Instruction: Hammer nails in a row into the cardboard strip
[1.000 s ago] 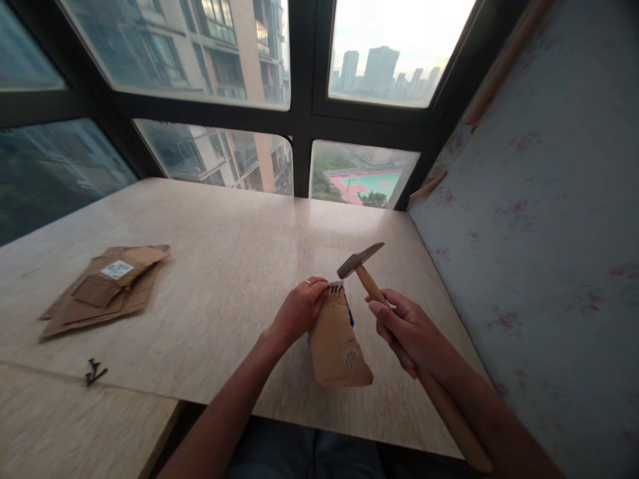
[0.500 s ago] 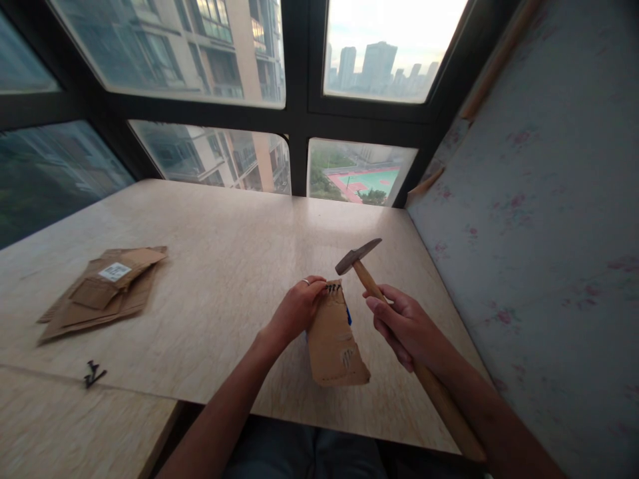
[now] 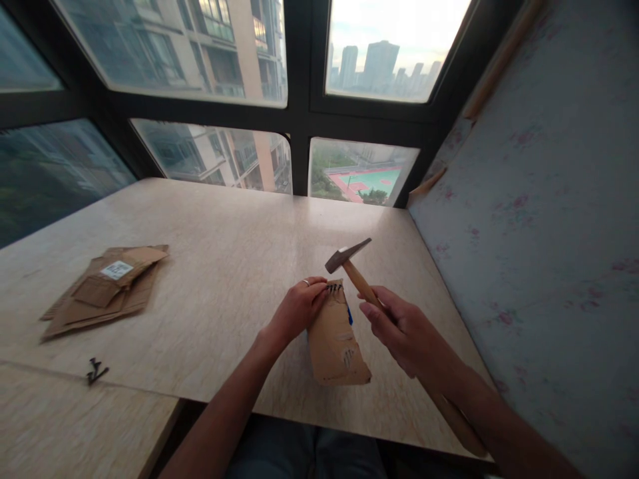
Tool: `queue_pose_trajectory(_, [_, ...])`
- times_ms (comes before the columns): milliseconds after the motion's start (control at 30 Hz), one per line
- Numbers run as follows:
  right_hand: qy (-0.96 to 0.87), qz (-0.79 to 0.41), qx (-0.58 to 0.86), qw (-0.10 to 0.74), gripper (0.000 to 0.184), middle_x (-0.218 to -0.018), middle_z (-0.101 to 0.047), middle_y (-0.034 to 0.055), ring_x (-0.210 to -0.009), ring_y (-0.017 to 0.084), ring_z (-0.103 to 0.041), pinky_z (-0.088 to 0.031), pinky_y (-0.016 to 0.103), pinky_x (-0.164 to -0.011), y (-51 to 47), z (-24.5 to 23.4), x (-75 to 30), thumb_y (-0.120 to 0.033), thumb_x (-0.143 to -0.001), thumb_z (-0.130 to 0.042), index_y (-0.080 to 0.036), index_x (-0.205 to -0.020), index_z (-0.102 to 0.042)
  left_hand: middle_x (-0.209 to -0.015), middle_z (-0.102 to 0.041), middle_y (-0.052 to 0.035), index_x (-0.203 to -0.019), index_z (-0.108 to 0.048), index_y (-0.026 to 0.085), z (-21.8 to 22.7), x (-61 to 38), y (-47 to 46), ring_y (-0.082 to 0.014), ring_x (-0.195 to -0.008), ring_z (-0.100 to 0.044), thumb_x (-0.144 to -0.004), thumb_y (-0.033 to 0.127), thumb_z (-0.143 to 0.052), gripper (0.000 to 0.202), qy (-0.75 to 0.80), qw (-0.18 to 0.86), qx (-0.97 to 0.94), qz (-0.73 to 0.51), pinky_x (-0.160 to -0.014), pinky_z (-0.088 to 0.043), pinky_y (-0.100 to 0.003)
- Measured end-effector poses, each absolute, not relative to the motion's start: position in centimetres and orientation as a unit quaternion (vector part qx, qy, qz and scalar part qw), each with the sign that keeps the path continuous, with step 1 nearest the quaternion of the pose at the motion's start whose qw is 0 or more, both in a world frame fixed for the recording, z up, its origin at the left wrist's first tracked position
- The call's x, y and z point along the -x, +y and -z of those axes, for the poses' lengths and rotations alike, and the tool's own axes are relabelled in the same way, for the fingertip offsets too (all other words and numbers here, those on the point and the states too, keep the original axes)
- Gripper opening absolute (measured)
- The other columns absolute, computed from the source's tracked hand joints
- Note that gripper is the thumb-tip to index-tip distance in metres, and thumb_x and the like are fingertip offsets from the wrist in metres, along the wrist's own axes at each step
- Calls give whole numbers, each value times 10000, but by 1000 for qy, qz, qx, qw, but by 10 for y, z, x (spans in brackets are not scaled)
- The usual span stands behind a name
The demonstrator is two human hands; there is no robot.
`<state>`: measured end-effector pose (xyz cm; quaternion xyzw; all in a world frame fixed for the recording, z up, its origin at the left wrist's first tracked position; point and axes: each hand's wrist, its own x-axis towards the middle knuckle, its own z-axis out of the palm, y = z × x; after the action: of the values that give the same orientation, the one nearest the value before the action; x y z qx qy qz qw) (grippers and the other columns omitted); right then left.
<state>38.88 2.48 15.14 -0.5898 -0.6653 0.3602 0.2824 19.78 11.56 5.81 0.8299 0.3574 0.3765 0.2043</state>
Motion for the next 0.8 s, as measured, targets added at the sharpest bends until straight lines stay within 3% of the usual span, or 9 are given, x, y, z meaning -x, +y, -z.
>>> queue_pose_trajectory(133, [-693,-324,609,211,201,-623,-535,-15,-525,120,-470,-343,223,-484,35,-142,-389,-316,-936,-433,-190,-902,-586,-1049,-696,-93,-870,-702,162,-61,-198,115,-177,-946,-651,-924,194,-491,220,345,234,-827,-377,-859,-538,-324])
queue_pose_trajectory(333, [-673,-356,602,240,281,-581,-494,-36,-459,117,-409,-306,227,-437,36,-153,-392,-392,-940,-433,-205,-1042,-616,-1030,-709,-85,-890,-728,177,-58,-198,116,-173,-943,-660,-912,208,-514,217,353,244,-812,-395,-866,-543,-324])
queue_pose_trajectory(600, [-686,-349,590,244,287,-642,-554,-9,-520,123,-444,-299,241,-464,25,-157,-390,-400,-948,-429,-206,-1058,-610,-998,-734,-67,-898,-755,194,-54,-198,115,-168,-888,-687,-845,163,-588,178,369,270,-782,-424,-831,-561,-301])
queue_pose_trajectory(800, [-705,-329,599,190,197,-598,-520,-30,-507,118,-435,-296,256,-503,26,-144,-392,-347,-938,-449,-213,-844,-558,-965,-743,-56,-709,-729,178,-59,-199,115,-159,-831,-689,-834,140,-591,190,364,303,-779,-412,-753,-558,-271])
